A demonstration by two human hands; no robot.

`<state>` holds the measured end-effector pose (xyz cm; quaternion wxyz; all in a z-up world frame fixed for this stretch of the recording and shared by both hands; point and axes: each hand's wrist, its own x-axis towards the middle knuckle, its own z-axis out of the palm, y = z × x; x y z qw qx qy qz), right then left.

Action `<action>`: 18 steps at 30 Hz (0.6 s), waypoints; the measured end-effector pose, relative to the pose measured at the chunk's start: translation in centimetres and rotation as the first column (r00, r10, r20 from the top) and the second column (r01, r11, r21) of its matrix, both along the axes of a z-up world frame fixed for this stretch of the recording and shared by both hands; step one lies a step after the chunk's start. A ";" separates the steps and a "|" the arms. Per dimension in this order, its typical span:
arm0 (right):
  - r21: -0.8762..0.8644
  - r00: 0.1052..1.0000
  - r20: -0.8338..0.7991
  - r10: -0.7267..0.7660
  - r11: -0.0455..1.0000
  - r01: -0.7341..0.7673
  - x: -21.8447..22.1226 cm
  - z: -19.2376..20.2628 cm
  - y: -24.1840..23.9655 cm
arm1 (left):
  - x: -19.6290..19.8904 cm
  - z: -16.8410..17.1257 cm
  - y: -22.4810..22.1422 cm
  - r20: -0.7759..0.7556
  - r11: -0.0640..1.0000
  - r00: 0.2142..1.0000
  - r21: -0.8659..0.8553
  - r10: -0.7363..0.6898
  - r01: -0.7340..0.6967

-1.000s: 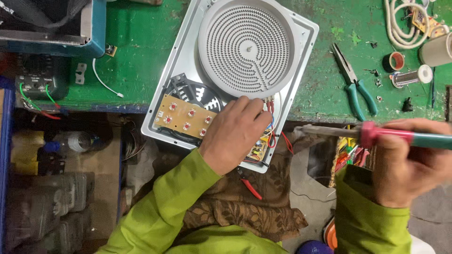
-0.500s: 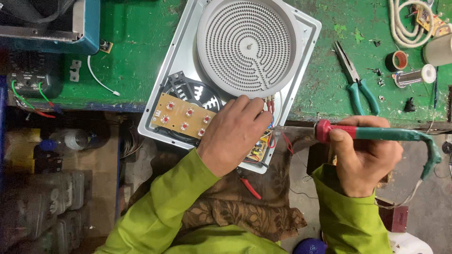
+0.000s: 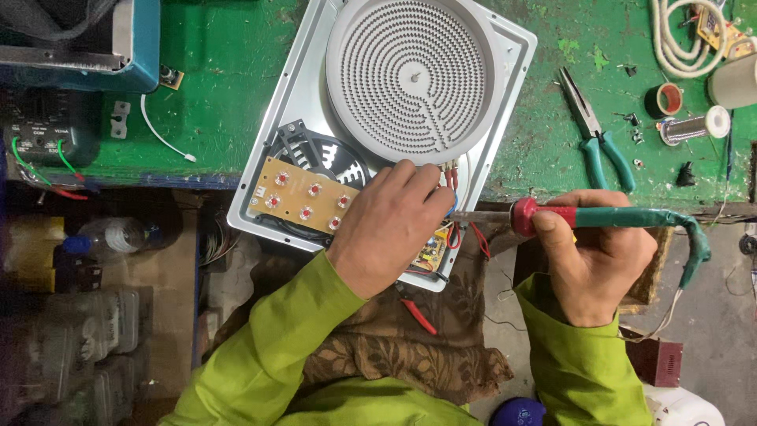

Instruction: The person solders and adjusts wires on the internal circuit board of an induction cooker using a soldering iron and pliers.

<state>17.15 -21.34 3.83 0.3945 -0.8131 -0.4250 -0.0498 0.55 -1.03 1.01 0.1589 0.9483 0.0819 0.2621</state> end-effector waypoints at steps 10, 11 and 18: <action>-0.058 0.999 0.035 -0.022 0.998 0.024 -0.3 0.3 0.0 | 0.0 -0.2 0.0 0.001 1.000 1.000 0.006 -0.003 0.003; -0.069 0.999 0.037 -0.027 0.997 0.029 -0.3 0.3 -0.1 | 0.0 -0.2 0.0 -0.002 1.000 1.000 0.004 -0.010 0.010; -0.059 0.999 0.021 -0.026 0.998 0.028 -0.4 0.3 0.0 | 0.0 -0.1 0.1 -0.014 1.000 1.000 -0.005 -0.014 0.014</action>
